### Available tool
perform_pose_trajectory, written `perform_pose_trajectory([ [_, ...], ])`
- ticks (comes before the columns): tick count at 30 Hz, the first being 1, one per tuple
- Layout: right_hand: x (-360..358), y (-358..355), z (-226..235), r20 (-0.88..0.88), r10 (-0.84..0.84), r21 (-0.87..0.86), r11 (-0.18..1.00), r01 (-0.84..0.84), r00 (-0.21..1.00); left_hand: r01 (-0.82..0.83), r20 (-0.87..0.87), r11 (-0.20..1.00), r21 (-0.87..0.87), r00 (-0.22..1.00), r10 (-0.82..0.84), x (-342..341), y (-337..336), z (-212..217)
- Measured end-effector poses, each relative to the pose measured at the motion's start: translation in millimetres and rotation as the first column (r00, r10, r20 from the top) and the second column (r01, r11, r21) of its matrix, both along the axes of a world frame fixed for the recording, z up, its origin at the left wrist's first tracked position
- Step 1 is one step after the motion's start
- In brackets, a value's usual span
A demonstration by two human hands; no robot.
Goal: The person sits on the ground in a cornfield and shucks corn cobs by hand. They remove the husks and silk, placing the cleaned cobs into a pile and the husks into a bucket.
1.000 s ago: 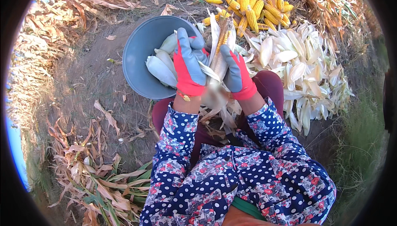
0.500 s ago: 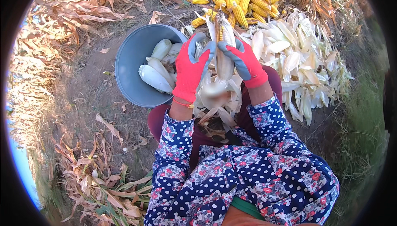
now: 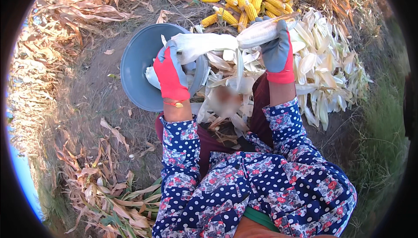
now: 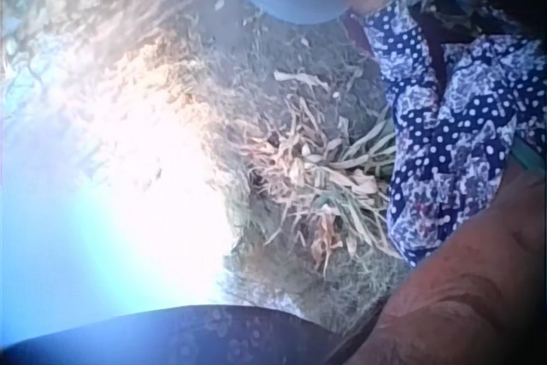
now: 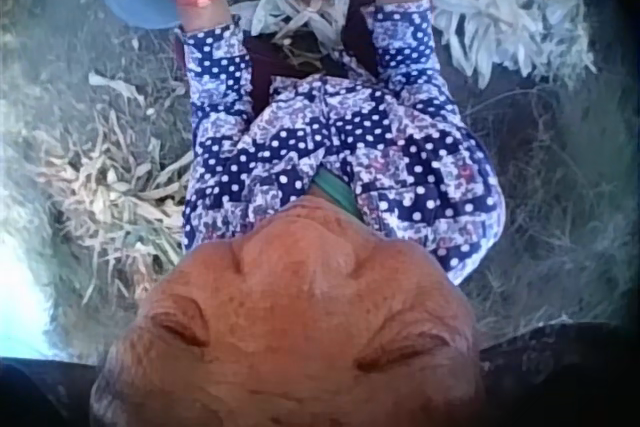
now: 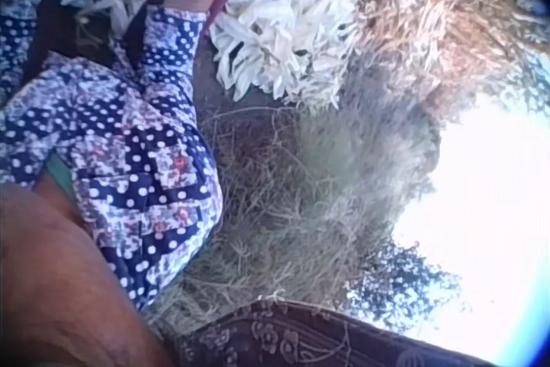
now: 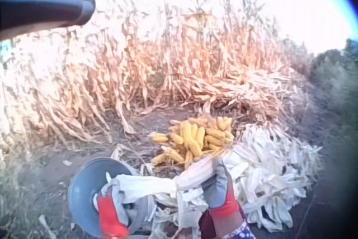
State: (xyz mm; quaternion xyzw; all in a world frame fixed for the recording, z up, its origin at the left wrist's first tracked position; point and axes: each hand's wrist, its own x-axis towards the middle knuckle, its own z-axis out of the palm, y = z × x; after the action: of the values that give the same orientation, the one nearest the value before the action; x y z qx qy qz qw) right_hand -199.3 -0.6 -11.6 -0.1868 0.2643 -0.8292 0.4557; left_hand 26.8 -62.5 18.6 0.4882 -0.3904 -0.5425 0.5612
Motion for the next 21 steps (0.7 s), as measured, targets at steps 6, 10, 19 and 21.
perform_pose_trajectory([
  [6,-35.8,9.1,-6.4,-0.112,-0.393,0.135,0.904,0.406,0.913,0.273,0.486,0.960,-0.063,0.849,-0.210,-2.0,0.4,-16.7],
  [10,-51.2,16.2,-5.1,-0.486,-0.552,0.122,0.725,0.677,0.678,0.072,0.220,0.923,-0.379,0.975,0.015,-14.5,8.2,-5.3],
  [19,47.3,16.2,8.0,-0.928,-0.235,-0.145,0.942,0.301,0.290,0.787,-0.361,0.599,0.148,0.607,-0.708,-42.4,30.5,-18.8],
  [21,56.8,19.8,21.1,-0.989,-0.128,-0.114,0.978,0.174,0.070,0.686,-0.385,0.726,-0.052,0.657,-0.648,-34.4,37.7,-1.3],
])
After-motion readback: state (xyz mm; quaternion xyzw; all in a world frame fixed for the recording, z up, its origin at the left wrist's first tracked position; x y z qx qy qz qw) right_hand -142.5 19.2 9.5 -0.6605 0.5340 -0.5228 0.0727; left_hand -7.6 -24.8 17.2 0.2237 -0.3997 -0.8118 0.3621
